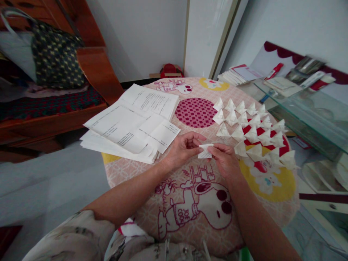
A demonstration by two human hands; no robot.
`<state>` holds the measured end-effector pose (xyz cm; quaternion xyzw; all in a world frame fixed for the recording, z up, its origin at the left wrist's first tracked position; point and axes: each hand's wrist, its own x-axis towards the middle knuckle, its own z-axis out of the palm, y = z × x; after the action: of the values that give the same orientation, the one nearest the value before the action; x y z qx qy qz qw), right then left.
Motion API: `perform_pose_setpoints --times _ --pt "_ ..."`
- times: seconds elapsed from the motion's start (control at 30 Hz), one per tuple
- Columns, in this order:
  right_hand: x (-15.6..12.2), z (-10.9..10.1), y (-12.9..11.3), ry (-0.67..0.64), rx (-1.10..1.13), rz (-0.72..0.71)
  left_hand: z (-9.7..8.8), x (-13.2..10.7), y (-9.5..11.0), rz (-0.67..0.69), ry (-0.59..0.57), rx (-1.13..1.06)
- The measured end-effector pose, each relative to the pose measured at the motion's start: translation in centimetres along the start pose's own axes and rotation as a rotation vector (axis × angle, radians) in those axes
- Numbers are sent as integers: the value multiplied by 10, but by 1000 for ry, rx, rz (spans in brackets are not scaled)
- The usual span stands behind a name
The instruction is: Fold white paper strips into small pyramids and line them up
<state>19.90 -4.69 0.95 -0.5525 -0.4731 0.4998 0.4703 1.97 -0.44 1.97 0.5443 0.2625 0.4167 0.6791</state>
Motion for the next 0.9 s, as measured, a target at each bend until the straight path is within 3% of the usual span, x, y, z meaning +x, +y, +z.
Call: perform_pose_setpoints --times 0.33,0.5,0.7,0.9 --pt "-4 -4 -1 30 -98 -110 0 -3 5 24 16 -32" --pt "-5 -4 -3 28 -42 -144 0 -5 6 33 36 -37" --pt "-7 -2 -7 -6 -36 -66 -2 -3 1 4 60 17" --pt "-8 -1 -9 10 -101 -46 -11 4 1 -66 -34 101"
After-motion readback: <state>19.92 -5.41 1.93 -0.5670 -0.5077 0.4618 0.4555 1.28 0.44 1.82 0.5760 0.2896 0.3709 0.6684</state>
